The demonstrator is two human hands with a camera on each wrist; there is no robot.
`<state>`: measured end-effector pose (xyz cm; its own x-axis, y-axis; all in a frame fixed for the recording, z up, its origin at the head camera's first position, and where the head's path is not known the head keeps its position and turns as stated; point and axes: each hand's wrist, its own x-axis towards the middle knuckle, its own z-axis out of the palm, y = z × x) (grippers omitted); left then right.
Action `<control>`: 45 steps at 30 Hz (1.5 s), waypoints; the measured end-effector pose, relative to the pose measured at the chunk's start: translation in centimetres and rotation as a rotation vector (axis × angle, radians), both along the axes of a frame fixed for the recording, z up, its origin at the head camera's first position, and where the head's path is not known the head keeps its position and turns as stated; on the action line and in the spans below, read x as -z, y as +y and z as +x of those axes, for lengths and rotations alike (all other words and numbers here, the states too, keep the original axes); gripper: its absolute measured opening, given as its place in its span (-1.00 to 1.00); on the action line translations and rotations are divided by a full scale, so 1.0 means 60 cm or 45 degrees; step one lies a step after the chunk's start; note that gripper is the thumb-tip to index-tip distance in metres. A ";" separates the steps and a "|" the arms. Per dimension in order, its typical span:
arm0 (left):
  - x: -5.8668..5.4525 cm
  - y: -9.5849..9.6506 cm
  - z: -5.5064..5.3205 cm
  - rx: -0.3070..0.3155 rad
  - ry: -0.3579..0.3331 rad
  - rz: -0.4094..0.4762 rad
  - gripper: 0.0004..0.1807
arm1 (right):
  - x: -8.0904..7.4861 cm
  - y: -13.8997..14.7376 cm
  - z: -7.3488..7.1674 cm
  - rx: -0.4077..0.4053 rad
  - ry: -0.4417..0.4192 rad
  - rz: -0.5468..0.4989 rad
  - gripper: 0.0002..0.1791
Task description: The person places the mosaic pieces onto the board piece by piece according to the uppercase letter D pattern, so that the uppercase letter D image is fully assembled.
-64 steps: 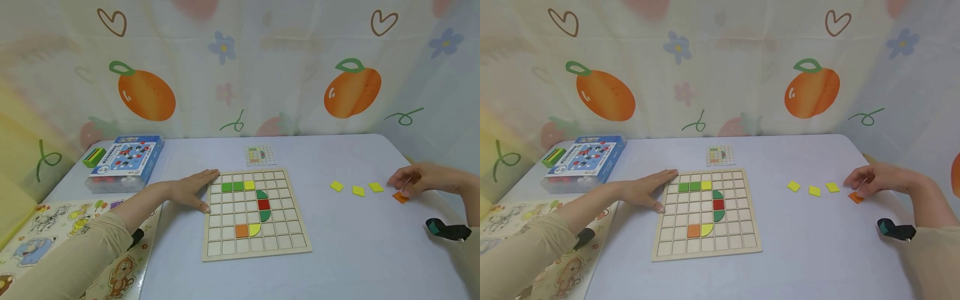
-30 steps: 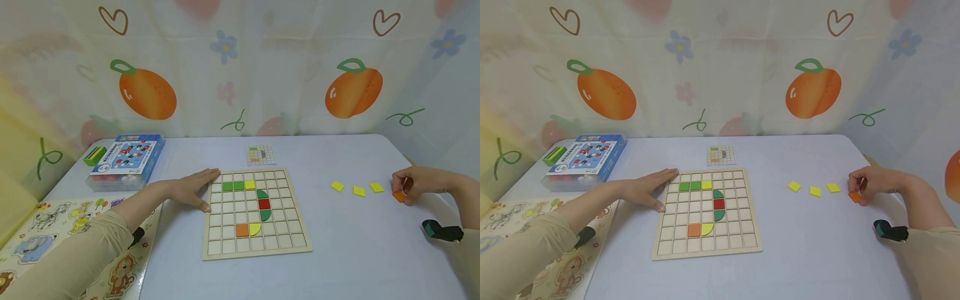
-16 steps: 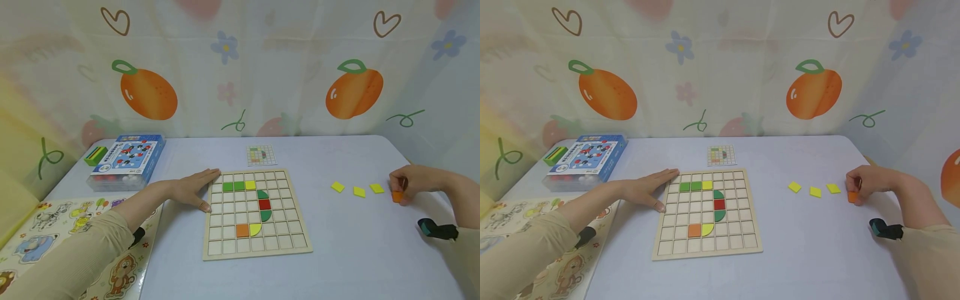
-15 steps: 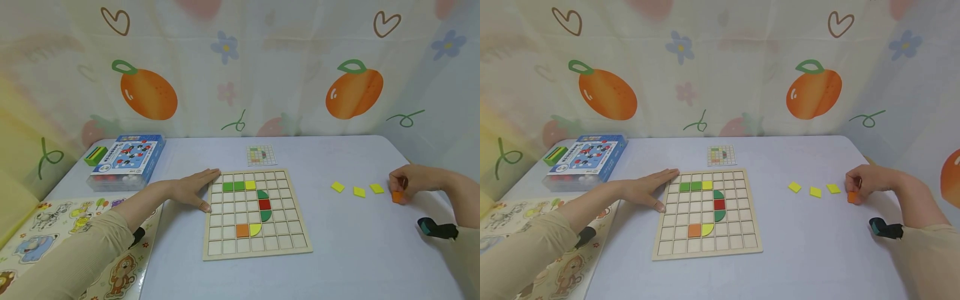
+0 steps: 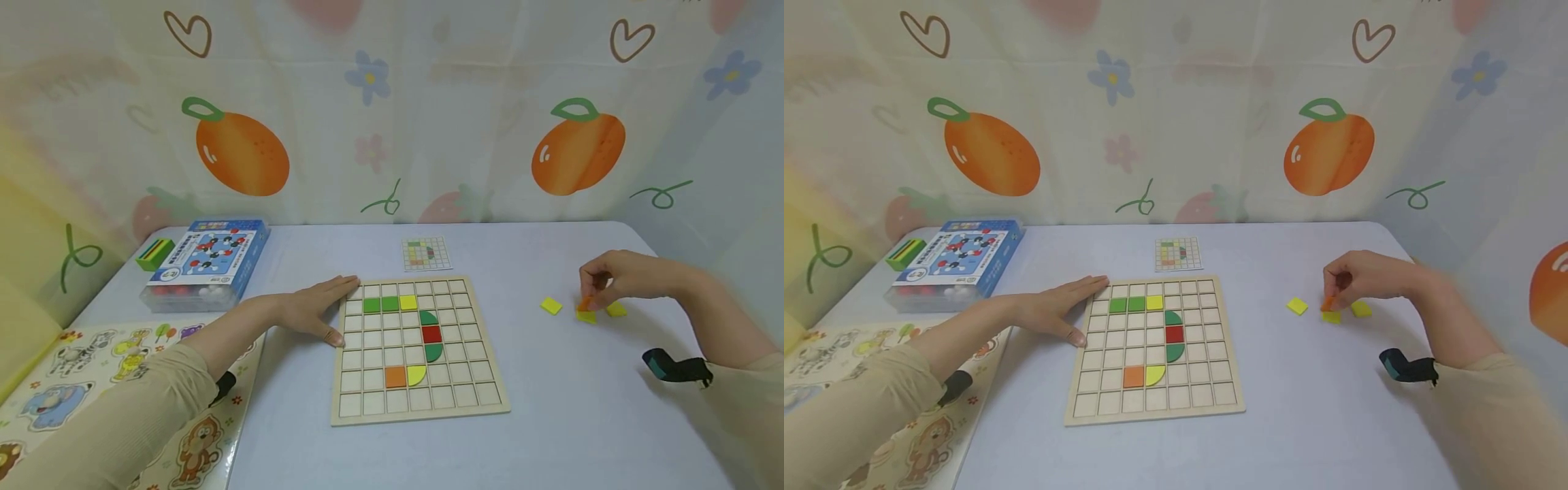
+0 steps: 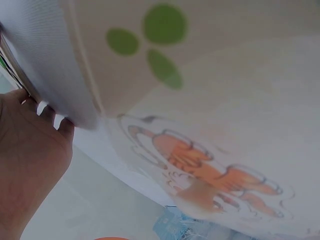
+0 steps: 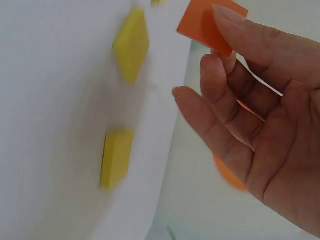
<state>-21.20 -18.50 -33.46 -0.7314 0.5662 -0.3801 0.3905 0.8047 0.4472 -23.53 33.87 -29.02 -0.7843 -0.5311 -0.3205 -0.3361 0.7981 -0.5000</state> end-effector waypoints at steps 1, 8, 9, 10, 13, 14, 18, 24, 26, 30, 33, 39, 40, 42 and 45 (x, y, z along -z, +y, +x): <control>0.001 0.000 0.000 0.003 0.001 0.001 0.27 | -0.001 -0.014 0.000 -0.009 0.006 -0.006 -0.85; 0.004 -0.001 -0.002 0.014 0.008 0.014 0.27 | -0.002 -0.115 -0.005 -0.120 0.086 -0.077 -0.83; 0.005 -0.001 -0.002 0.015 0.010 0.012 0.27 | -0.002 -0.129 -0.004 -0.141 0.096 -0.088 -0.83; 0.005 -0.002 -0.002 0.016 0.011 0.011 0.26 | -0.003 -0.143 -0.004 -0.169 0.107 -0.105 -0.83; 0.005 -0.002 -0.003 0.019 0.017 0.008 0.26 | -0.005 -0.183 -0.001 -0.227 0.124 -0.133 -0.83; 0.005 -0.003 -0.002 0.019 0.019 0.009 0.26 | -0.006 -0.196 0.001 -0.243 0.126 -0.141 -0.83; 0.001 -0.002 -0.001 0.020 0.020 0.018 0.25 | -0.006 -0.244 0.010 -0.308 0.101 -0.180 -0.84; 0.001 0.000 -0.002 0.026 0.023 0.016 0.24 | -0.005 -0.308 0.026 -0.402 0.065 -0.247 -0.84; 0.001 0.001 -0.002 0.031 0.025 0.020 0.24 | -0.005 -0.326 0.031 -0.433 0.063 -0.265 -0.85; 0.000 0.001 -0.002 0.035 0.022 0.030 0.24 | -0.003 -0.358 0.038 -0.499 0.065 -0.290 -0.85; 0.001 0.001 -0.002 0.032 0.015 0.039 0.24 | 0.000 -0.379 0.042 -0.547 0.066 -0.321 -0.85; -0.001 -0.001 -0.002 0.020 -0.004 0.031 0.24 | 0.008 -0.420 0.051 -0.619 0.022 -0.363 -0.87; -0.002 -0.002 -0.002 0.020 -0.006 0.029 0.24 | 0.009 -0.426 0.053 -0.630 0.017 -0.360 -0.88; -0.002 -0.003 -0.002 0.022 -0.006 0.030 0.24 | 0.012 -0.439 0.057 -0.648 0.015 -0.347 -0.89; -0.001 -0.003 -0.003 0.032 -0.002 0.038 0.24 | 0.017 -0.455 0.064 -0.667 -0.002 -0.328 -0.91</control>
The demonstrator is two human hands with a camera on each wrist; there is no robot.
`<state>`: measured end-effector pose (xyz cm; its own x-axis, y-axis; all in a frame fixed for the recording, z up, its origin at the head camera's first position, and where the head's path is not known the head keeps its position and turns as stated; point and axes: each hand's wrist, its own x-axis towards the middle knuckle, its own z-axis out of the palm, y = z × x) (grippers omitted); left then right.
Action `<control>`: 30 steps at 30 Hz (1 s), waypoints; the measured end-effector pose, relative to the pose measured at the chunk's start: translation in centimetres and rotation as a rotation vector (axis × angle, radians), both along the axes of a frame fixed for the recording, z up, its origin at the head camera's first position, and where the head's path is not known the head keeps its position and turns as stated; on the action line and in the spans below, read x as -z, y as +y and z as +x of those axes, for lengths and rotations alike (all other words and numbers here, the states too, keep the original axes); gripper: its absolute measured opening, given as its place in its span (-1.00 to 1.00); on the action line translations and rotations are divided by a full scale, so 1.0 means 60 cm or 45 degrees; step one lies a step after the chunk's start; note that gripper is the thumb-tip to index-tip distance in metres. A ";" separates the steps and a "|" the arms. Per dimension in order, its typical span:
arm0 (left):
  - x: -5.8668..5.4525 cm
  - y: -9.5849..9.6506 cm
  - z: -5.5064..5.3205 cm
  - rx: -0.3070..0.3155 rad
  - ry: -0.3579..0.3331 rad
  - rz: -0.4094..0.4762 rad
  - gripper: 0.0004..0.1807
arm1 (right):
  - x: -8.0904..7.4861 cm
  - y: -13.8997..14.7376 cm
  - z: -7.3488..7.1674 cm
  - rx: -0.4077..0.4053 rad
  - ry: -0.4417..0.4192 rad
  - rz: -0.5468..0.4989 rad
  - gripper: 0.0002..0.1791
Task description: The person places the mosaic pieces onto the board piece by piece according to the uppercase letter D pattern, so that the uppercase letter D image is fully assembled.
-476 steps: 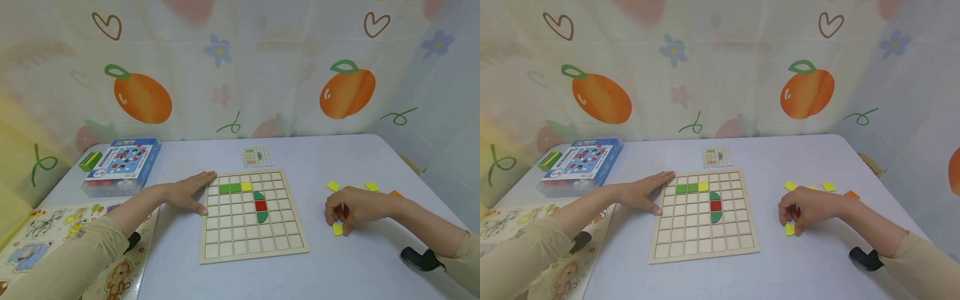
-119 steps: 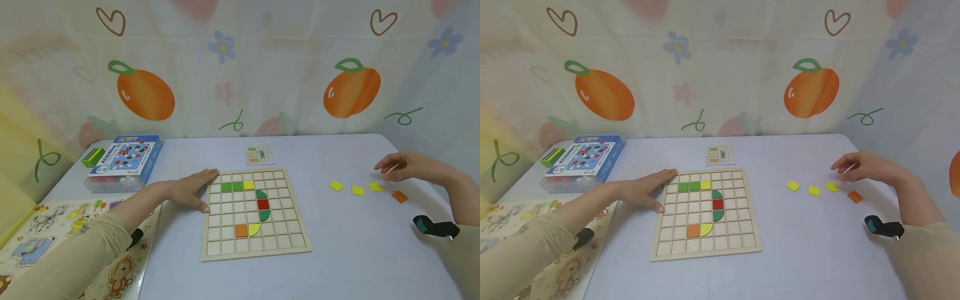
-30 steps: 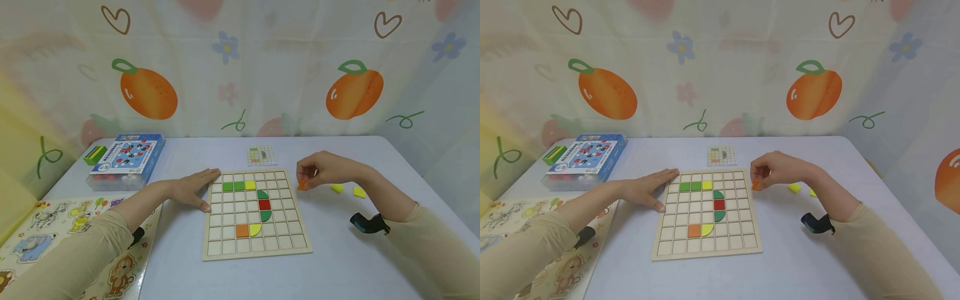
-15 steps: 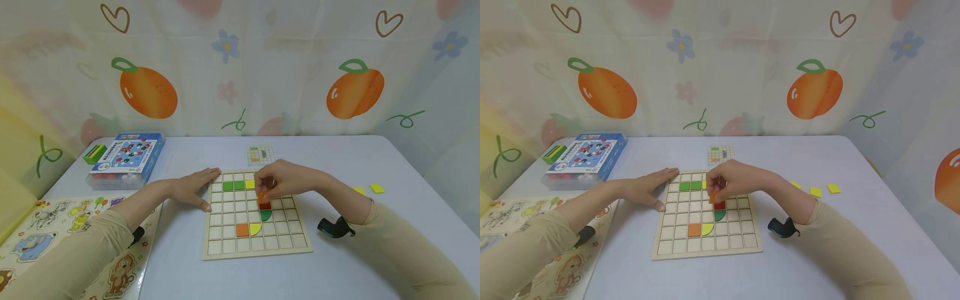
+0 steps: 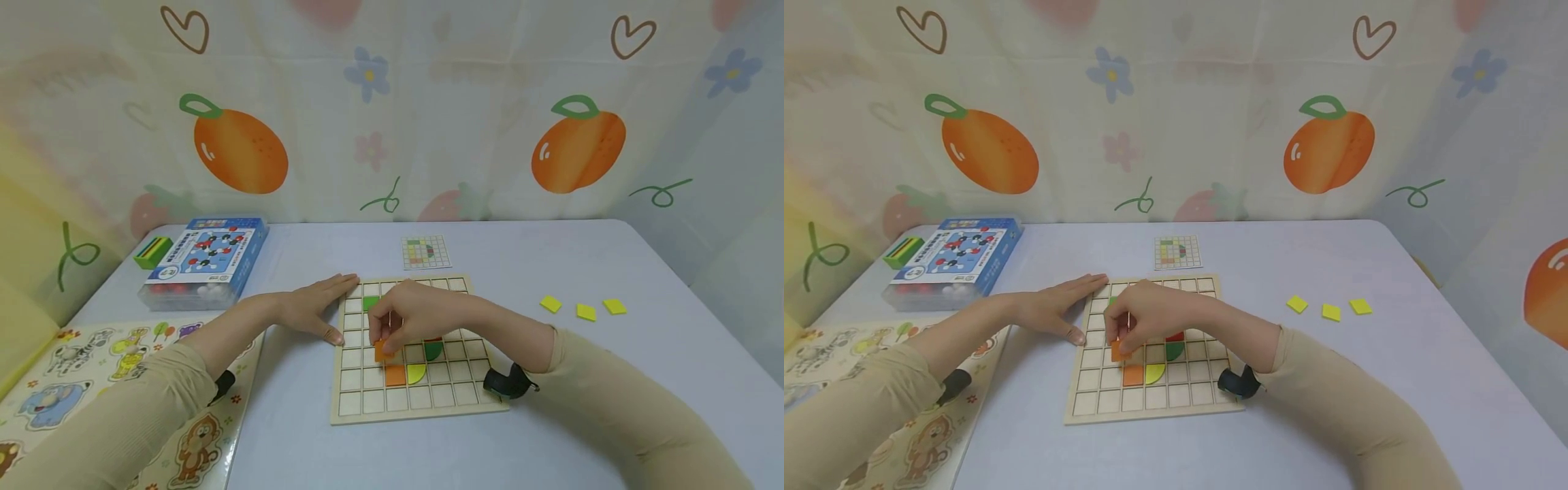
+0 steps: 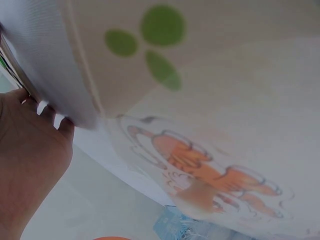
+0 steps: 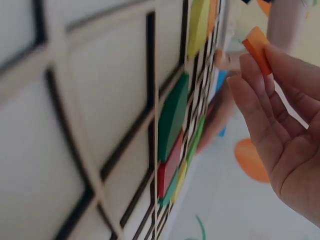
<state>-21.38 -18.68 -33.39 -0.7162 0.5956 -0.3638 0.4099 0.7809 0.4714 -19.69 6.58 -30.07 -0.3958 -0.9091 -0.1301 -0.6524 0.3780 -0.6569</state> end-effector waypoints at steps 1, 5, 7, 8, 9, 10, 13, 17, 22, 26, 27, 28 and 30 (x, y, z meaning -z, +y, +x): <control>0.000 0.000 0.000 0.001 0.000 0.001 0.24 | 0.001 -0.004 0.002 -0.003 -0.001 0.009 -0.90; 0.000 0.000 0.000 -0.002 -0.005 -0.002 0.24 | 0.004 -0.017 0.012 -0.001 -0.038 0.027 -0.89; -0.001 -0.001 0.000 -0.007 -0.010 -0.005 0.24 | 0.005 -0.022 0.016 -0.001 -0.040 0.025 -0.90; -0.001 -0.002 0.000 -0.006 -0.011 -0.006 0.24 | 0.005 -0.025 0.017 0.002 -0.043 0.024 -0.90; -0.001 -0.002 0.000 -0.006 -0.012 -0.006 0.24 | 0.006 -0.027 0.018 0.004 -0.041 0.024 -0.90; -0.001 -0.002 0.000 -0.005 -0.013 -0.006 0.24 | 0.008 -0.029 0.019 0.007 -0.036 0.025 -0.90; -0.002 -0.002 0.001 -0.003 -0.014 -0.005 0.24 | 0.011 -0.033 0.020 0.017 -0.033 0.043 -0.90; -0.003 -0.001 0.001 -0.006 -0.015 -0.009 0.24 | 0.015 -0.036 0.022 0.021 -0.031 0.082 -0.90; -0.003 -0.001 0.002 -0.007 -0.018 -0.010 0.23 | 0.013 -0.038 0.025 0.035 -0.013 0.107 -0.91; -0.003 -0.001 0.002 -0.007 -0.017 -0.007 0.23 | 0.012 -0.039 0.027 0.048 -0.004 0.109 -0.93; -0.003 -0.001 0.001 -0.007 -0.017 -0.006 0.23 | 0.012 -0.040 0.027 0.050 -0.004 0.107 -0.93; -0.003 -0.001 0.001 -0.008 -0.018 -0.006 0.23 | 0.013 -0.040 0.027 0.054 -0.005 0.107 -0.92; -0.002 -0.001 0.001 -0.007 -0.018 -0.006 0.23 | 0.016 -0.041 0.026 0.063 -0.014 0.100 -0.92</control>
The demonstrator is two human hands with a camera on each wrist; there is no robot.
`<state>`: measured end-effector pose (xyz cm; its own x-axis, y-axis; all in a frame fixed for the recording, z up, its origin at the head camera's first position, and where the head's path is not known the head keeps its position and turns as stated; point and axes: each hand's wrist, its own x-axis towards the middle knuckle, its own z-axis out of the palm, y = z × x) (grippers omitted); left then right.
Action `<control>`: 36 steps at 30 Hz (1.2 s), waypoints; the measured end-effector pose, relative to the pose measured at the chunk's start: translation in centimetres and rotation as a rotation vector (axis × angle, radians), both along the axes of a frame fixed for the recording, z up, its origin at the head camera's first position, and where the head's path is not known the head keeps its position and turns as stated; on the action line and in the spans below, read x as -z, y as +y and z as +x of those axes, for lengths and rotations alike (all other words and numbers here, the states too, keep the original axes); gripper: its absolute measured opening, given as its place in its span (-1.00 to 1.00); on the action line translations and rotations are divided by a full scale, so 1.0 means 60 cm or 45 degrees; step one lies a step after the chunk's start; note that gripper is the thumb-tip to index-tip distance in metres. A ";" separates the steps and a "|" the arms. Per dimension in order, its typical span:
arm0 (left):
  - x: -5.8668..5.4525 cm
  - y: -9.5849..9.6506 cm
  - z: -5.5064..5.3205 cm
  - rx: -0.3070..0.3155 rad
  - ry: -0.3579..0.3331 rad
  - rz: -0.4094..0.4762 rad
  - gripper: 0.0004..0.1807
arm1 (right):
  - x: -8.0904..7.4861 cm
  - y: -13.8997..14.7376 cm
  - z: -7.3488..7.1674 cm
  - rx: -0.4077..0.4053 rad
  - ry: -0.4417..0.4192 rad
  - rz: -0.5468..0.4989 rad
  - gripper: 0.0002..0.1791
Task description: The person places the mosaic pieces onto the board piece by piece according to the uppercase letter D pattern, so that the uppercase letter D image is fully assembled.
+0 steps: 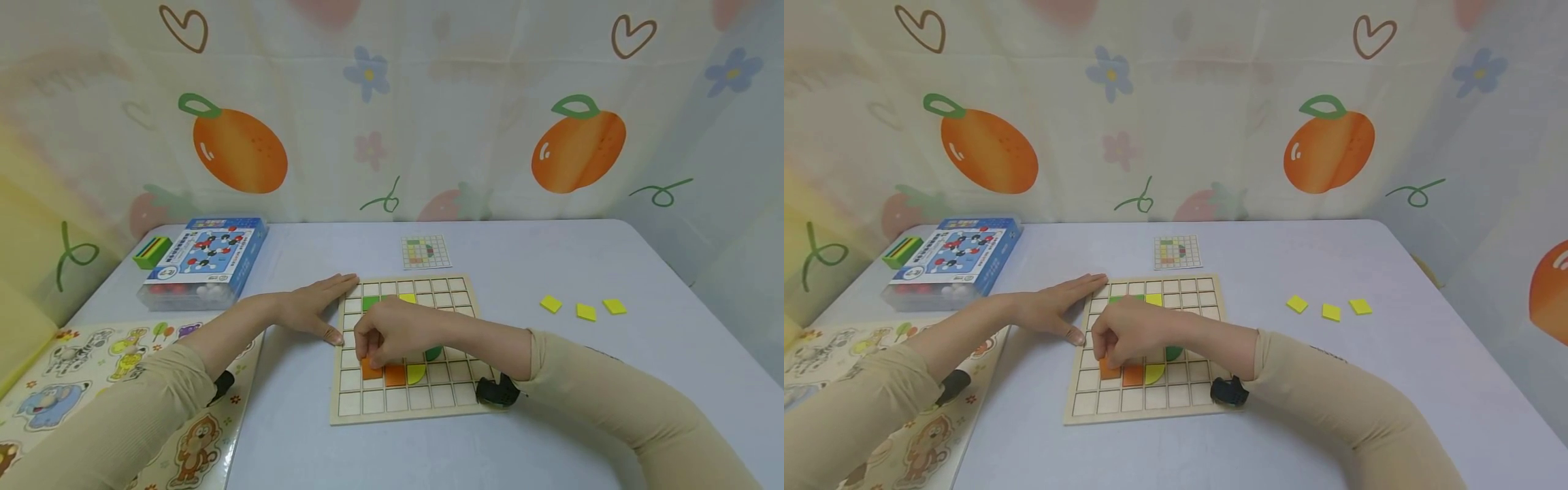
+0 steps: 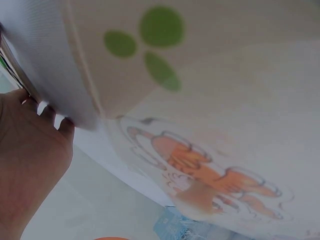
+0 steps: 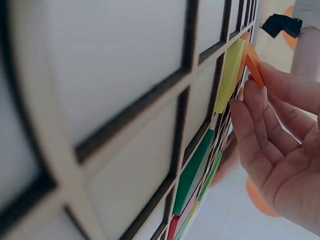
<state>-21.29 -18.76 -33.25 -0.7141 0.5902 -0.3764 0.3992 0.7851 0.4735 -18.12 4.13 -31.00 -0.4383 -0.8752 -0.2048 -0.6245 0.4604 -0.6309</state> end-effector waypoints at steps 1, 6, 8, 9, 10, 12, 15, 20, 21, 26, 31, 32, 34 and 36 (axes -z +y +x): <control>0.000 0.000 0.000 0.001 -0.001 -0.001 0.24 | 0.001 0.000 0.000 0.005 -0.010 -0.001 -0.92; 0.000 0.001 0.001 0.003 0.002 -0.004 0.24 | 0.005 0.000 0.004 0.024 -0.065 0.019 -0.91; -0.001 0.002 0.001 0.001 0.003 -0.006 0.24 | 0.005 0.000 0.007 0.024 -0.065 0.031 -0.91; 0.000 0.002 0.001 0.001 0.003 -0.007 0.24 | 0.005 -0.001 0.007 0.024 -0.061 0.034 -0.91; 0.000 0.003 0.001 0.001 0.003 -0.005 0.24 | 0.005 -0.001 0.008 0.023 -0.056 0.036 -0.91; 0.000 0.003 0.001 0.003 0.006 -0.006 0.23 | 0.005 -0.002 0.009 0.020 -0.045 0.037 -0.91; 0.001 0.004 0.001 0.002 0.007 -0.008 0.23 | 0.006 -0.002 0.010 0.016 -0.031 0.041 -0.91; 0.001 0.003 0.002 -0.005 0.006 -0.009 0.23 | 0.008 -0.002 0.010 0.001 -0.006 0.036 -0.91; 0.001 0.003 0.002 -0.005 0.006 -0.008 0.23 | 0.008 -0.003 0.010 -0.003 -0.002 0.032 -0.91; 0.002 0.002 0.001 0.000 0.006 -0.005 0.24 | 0.007 -0.003 0.010 -0.013 0.000 0.006 -0.90; -0.001 0.004 0.002 -0.002 0.003 0.003 0.23 | 0.006 -0.003 0.008 -0.008 0.031 -0.001 -0.87; -0.002 0.004 0.003 0.001 0.003 0.007 0.23 | 0.005 -0.002 0.007 -0.002 0.042 -0.001 -0.87; -0.003 0.004 0.003 0.003 0.005 0.008 0.22 | 0.003 0.001 0.004 0.007 0.069 -0.010 -0.87; -0.003 0.004 0.004 0.009 0.008 0.010 0.23 | -0.001 0.006 -0.001 0.021 0.094 -0.025 -0.88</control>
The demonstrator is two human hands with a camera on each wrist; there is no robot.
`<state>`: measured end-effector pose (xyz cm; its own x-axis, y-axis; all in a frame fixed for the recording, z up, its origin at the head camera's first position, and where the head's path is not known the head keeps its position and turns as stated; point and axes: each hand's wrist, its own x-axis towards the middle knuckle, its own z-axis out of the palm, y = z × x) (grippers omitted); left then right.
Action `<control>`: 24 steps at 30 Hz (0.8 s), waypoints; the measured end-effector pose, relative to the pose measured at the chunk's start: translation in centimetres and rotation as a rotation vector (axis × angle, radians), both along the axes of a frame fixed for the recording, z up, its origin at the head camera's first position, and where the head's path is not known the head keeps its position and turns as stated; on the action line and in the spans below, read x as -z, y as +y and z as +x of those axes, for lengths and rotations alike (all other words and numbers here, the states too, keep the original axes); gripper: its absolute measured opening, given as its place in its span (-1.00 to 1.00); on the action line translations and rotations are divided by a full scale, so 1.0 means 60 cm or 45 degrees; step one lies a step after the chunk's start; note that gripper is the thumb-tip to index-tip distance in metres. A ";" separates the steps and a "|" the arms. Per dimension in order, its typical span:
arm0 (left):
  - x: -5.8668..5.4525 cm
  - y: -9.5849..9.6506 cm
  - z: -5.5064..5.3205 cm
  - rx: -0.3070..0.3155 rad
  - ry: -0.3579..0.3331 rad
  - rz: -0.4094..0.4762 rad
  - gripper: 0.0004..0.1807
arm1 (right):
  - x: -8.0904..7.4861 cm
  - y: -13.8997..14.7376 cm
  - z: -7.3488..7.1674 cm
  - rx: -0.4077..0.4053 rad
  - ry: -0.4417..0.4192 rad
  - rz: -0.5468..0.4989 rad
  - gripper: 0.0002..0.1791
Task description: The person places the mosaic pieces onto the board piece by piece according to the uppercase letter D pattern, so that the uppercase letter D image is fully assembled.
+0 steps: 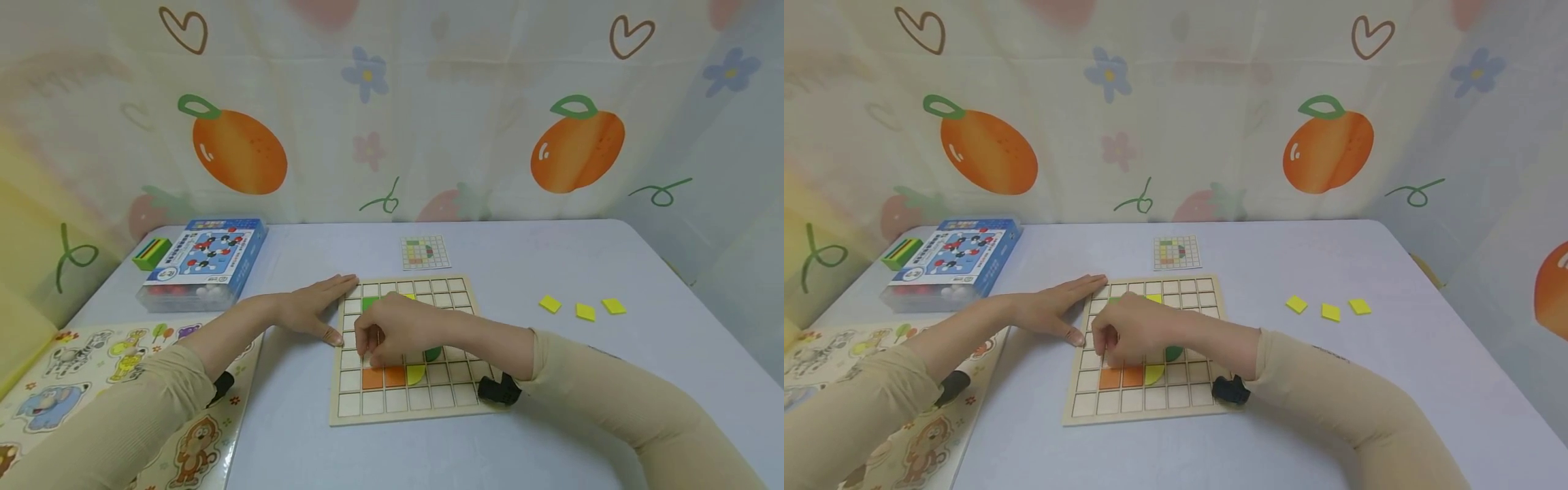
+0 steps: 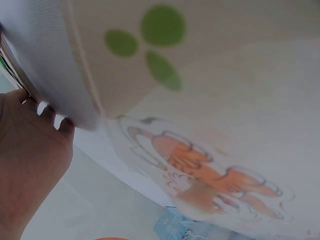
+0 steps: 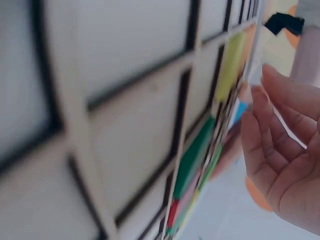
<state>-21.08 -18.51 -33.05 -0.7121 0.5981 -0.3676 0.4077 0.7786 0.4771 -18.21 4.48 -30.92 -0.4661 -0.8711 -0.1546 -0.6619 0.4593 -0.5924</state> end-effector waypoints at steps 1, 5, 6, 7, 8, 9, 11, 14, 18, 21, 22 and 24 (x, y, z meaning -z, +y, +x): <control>0.000 0.000 0.000 0.000 0.001 -0.004 0.23 | -0.001 0.004 -0.004 0.012 0.012 -0.013 -0.90; 0.001 0.001 -0.001 -0.003 0.010 -0.016 0.24 | -0.009 0.025 -0.020 0.081 0.061 -0.047 -0.96; 0.001 0.001 -0.001 -0.004 0.011 -0.017 0.24 | -0.010 0.033 -0.025 0.099 0.072 -0.059 -0.98; 0.001 0.001 -0.001 -0.008 0.012 -0.017 0.24 | -0.010 0.041 -0.030 0.122 0.081 -0.068 -0.98; 0.001 0.002 -0.001 -0.008 0.013 -0.014 0.24 | -0.012 0.050 -0.033 0.146 0.085 -0.073 -0.97; 0.002 0.002 -0.001 -0.009 0.011 -0.011 0.24 | -0.011 0.060 -0.038 0.168 0.086 -0.081 -0.97; 0.003 0.004 -0.002 -0.011 0.012 -0.017 0.24 | -0.010 0.082 -0.047 0.228 0.097 -0.085 -0.96; 0.005 0.005 -0.003 -0.017 0.018 -0.043 0.25 | -0.008 0.118 -0.061 0.330 0.098 -0.080 -0.97; 0.006 0.005 -0.004 -0.015 0.024 -0.058 0.26 | -0.009 0.168 -0.078 0.457 0.104 -0.062 -0.95; 0.005 0.003 -0.004 -0.010 0.022 -0.047 0.26 | -0.009 0.206 -0.091 0.525 0.114 -0.041 -0.94; 0.005 0.002 -0.005 -0.012 0.019 -0.045 0.26 | -0.009 0.219 -0.095 0.538 0.120 -0.035 -0.93; 0.005 0.001 -0.005 -0.013 0.019 -0.044 0.26 | -0.009 0.244 -0.103 0.570 0.123 -0.022 -0.92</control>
